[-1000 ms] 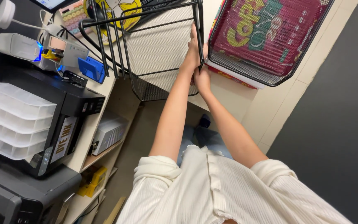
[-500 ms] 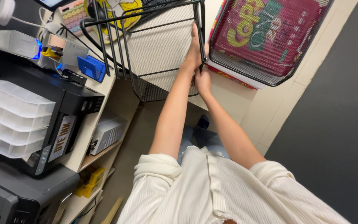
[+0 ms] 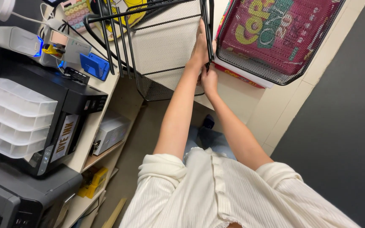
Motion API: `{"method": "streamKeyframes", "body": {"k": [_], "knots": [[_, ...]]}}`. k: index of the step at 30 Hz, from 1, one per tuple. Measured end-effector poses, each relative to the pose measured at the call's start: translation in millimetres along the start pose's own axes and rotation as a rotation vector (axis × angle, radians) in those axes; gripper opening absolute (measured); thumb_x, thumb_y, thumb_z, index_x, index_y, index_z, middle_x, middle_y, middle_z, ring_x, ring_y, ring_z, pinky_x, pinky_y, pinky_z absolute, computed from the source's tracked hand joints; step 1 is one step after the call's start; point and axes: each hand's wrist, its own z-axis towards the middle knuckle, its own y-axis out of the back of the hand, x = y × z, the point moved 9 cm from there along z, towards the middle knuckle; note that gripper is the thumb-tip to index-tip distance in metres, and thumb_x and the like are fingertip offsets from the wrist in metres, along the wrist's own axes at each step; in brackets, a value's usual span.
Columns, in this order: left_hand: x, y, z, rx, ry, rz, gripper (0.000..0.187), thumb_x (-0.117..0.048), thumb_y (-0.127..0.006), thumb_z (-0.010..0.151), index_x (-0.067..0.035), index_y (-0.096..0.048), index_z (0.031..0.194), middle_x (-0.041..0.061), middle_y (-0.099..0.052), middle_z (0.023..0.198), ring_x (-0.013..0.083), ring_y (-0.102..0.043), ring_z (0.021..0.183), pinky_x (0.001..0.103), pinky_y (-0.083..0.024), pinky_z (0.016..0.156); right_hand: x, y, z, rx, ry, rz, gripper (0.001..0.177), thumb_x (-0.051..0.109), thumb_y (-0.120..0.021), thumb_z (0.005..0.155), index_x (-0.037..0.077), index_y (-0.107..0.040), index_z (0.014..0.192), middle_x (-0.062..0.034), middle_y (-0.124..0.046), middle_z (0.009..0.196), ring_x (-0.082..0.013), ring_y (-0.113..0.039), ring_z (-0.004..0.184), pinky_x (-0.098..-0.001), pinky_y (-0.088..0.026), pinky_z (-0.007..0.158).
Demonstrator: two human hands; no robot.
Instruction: The person organizes office supplies by placing a stack of white paper and a pink package of copy paper onto a desk. They then pick up a black wire mesh document tray, place it on the desk, and adjust its position multiple times.
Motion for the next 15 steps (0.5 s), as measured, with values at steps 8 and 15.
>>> {"method": "streamKeyframes", "body": {"k": [8,15], "knots": [[0.5,-0.2,-1.0,0.004,0.03,0.139,0.086,0.002,-0.046,0.083,0.013,0.001,0.154,0.037,-0.051,0.137,0.0506,-0.037,0.139,0.051,-0.036,0.119,1.7,2.5,-3.6,-0.014,0.005,0.028,0.024,0.022,-0.059,0.103,-0.002,-0.062,0.105,-0.0246,-0.069,0.076,-0.0397,-0.071,0.066,-0.0474,-0.053,0.06],[2.4,1.2,-2.8,-0.035,0.018,0.133,0.087,-0.001,-0.05,0.082,0.01,-0.007,0.156,0.036,-0.047,0.141,0.0491,-0.039,0.135,0.051,-0.038,0.119,-7.9,-2.2,0.7,0.053,-0.056,-0.011,0.028,0.024,-0.055,0.105,-0.001,-0.057,0.117,-0.0227,-0.069,0.072,-0.0357,-0.071,0.06,-0.0456,-0.053,0.055]]}}
